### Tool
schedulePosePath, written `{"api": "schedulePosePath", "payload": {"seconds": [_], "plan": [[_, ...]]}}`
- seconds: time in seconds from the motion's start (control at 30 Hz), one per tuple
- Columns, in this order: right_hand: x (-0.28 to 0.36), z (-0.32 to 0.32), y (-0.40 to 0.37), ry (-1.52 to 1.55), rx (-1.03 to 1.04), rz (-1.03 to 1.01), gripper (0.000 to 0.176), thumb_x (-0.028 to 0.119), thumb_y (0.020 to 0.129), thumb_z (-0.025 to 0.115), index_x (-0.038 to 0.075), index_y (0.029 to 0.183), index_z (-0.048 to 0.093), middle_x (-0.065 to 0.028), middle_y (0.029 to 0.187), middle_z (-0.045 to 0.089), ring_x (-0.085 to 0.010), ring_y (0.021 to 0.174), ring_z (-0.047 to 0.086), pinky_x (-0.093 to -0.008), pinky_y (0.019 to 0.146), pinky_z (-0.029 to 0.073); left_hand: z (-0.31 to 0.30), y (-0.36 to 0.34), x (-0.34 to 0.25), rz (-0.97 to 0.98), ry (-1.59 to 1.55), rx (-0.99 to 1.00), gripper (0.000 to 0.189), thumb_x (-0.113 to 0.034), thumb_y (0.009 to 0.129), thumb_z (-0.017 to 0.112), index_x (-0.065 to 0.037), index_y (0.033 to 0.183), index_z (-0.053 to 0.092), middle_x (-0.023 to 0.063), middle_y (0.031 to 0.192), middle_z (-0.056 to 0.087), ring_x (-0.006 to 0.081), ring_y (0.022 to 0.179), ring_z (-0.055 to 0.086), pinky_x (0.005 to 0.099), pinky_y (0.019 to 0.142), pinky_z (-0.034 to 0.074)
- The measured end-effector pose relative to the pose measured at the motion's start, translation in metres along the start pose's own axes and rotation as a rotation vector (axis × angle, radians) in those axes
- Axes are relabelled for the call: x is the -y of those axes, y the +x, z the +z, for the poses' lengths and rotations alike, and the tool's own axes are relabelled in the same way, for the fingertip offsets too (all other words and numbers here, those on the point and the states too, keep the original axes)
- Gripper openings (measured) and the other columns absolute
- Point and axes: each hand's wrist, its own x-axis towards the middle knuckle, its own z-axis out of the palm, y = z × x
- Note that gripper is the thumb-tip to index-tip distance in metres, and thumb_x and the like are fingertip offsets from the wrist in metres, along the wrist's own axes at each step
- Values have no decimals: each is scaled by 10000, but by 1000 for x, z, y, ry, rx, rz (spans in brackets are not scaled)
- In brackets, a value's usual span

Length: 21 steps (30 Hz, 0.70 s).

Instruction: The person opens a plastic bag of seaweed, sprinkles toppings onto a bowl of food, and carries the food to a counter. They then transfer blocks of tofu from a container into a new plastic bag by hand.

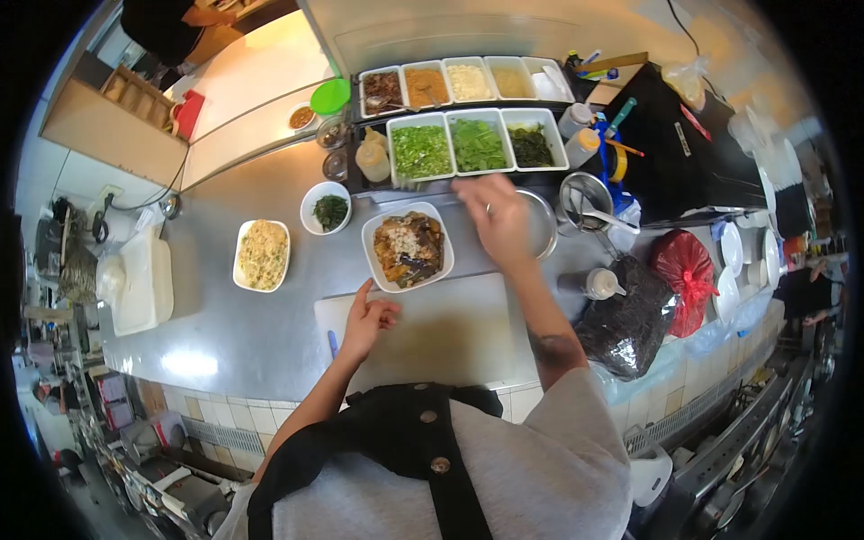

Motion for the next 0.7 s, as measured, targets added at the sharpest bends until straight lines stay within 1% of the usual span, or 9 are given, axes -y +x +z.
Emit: {"api": "schedulePosePath", "payload": {"seconds": [0.03,0.1,0.17,0.3,0.37,0.4,0.57,0.63,0.7], "plan": [[0,-9,10,-16,-10,3,117,44,760,622,53,867,669,-63,702,568,-210,680,574,-322,581,429,-1,6,1,10,0,-4,536,-121,921,409,-29,1390,165,110,859,622,122,638,554,257,611,475],[-11,-20,40,-138,-255,162,98,53,778,617,31,860,666,-99,682,572,-238,608,566,-333,553,443,4,17,1,25,2,1,521,-120,926,385,-59,1393,165,120,871,623,120,651,561,257,615,474],[-52,-18,63,-322,-346,147,107,69,770,626,28,862,662,-118,707,591,-257,610,573,-337,586,460,9,26,-6,-2,-63,-7,463,-79,917,358,-61,1360,222,129,825,630,127,609,568,258,573,481],[-130,11,99,-436,-362,111,127,113,776,628,21,858,657,-158,745,611,-314,672,596,-365,623,478,14,35,-22,-55,-72,-32,425,-43,907,333,-59,1325,261,131,776,631,131,560,567,255,527,480],[-149,29,107,-486,-267,92,159,157,786,616,19,856,652,-197,779,618,-366,730,599,-412,650,484,12,38,-25,-92,-97,-31,423,-21,891,324,-63,1310,290,125,731,625,125,516,549,248,481,464],[-142,32,112,-565,-131,244,198,189,790,608,15,873,651,-210,822,623,-384,754,599,-430,665,485,12,37,-25,-97,-102,-46,423,-21,891,324,-63,1310,290,125,731,625,125,516,549,248,481,464],[-77,39,82,-355,-43,72,162,186,778,618,40,817,674,-176,806,632,-358,722,605,-409,658,486,12,28,-32,3,64,-129,450,-6,853,358,-52,1301,351,103,662,604,107,465,523,230,419,428],[-53,47,51,-59,200,21,154,185,772,622,41,786,676,-168,778,632,-331,701,603,-379,656,486,9,17,-38,15,68,-133,468,-6,852,368,-45,1317,340,98,656,600,106,470,527,229,421,428],[-26,53,32,-4,489,49,155,186,774,623,42,790,678,-157,759,631,-303,691,599,-353,655,482,4,6,-45,31,78,-136,486,-5,850,378,-39,1332,328,94,650,596,105,474,531,228,424,428]]}}
